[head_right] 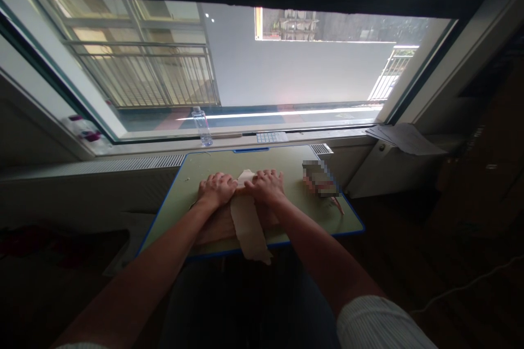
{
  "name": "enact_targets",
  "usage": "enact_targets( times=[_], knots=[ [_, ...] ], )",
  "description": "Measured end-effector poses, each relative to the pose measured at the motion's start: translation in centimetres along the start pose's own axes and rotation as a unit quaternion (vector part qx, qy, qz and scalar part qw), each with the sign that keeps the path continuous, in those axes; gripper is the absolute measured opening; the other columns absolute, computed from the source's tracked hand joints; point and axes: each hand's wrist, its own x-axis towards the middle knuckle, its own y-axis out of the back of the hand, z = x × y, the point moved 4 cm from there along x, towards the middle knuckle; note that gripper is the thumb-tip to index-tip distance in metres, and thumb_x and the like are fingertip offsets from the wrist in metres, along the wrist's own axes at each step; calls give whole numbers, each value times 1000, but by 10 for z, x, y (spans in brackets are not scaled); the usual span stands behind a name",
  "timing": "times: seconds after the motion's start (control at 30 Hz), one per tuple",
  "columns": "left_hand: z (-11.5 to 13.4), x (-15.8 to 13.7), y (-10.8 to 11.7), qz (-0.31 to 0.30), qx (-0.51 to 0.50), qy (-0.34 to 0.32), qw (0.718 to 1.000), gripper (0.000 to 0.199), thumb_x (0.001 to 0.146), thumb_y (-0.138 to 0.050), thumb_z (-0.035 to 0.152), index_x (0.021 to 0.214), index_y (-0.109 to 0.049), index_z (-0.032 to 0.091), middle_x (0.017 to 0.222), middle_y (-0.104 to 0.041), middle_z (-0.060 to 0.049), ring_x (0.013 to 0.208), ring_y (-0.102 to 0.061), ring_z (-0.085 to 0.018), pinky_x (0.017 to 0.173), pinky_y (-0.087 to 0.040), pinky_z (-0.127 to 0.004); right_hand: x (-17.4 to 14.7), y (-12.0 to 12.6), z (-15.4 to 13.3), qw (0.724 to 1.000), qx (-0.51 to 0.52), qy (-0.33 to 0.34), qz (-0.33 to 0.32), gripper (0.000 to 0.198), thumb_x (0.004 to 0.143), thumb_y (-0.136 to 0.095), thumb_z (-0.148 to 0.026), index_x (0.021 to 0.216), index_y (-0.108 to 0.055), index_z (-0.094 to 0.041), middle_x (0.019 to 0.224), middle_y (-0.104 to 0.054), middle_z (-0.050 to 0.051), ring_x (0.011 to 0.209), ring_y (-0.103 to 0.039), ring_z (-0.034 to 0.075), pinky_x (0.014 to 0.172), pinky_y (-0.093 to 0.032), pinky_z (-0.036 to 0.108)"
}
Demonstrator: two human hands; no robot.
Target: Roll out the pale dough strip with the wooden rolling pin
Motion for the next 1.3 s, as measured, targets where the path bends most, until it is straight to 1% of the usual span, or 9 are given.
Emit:
enact_targets(
  times=[0.17,0.3,0.53,0.8,1.0,1.2,1.3],
  knots=[
    [0,7,-1,-20,-5,-3,1000,49,100,-40,57,125,-74,31,143,-68,-11,132,-60,-33,110,-45,-53,7,-1,1,1000,2,-2,-16,58,99,-50,-65,132,-71,-22,139,-71,14,131,-57,34,111,-39,51],
    [1,9,2,-33,-13,1,999,49,99,-41,58,128,-72,33,145,-66,-10,136,-57,-32,113,-44,-52,11,-2,2,1000,6,-8,-19,57,99,-50,-65,132,-72,-23,140,-70,15,132,-57,34,111,-39,50],
    [-1,14,0,-42,-20,7,999,51,99,-42,60,131,-71,33,147,-65,-10,136,-57,-32,113,-44,-52,14,-3,3,1000,15,-10,-26,58,98,-50,-66,131,-72,-24,141,-70,15,131,-58,36,109,-40,50],
    [0,7,3,-35,-8,0,999,49,100,-41,57,129,-72,32,145,-66,-10,134,-59,-32,112,-45,-51,9,-3,2,1000,6,-5,-25,58,100,-47,-66,132,-72,-24,142,-69,14,131,-56,35,111,-37,51],
    [1,0,2,-14,4,-5,1000,49,101,-39,58,125,-73,32,142,-69,-10,130,-61,-31,110,-46,-50,1,0,0,1000,-11,9,-13,56,101,-48,-64,129,-73,-22,138,-71,15,130,-57,34,111,-37,50],
    [0,-5,1,0,1,-2,1000,51,102,-37,56,123,-75,29,138,-71,-11,129,-62,-32,108,-47,-51,-4,-1,-1,1000,-13,22,5,55,102,-47,-64,127,-73,-22,137,-72,13,128,-57,33,109,-38,48],
    [0,-4,0,5,0,-3,1000,50,102,-37,56,122,-75,30,138,-71,-10,129,-62,-32,109,-47,-51,-2,-3,0,1000,-10,16,-9,56,102,-46,-65,130,-72,-24,139,-71,13,130,-56,33,110,-37,49]
  ],
)
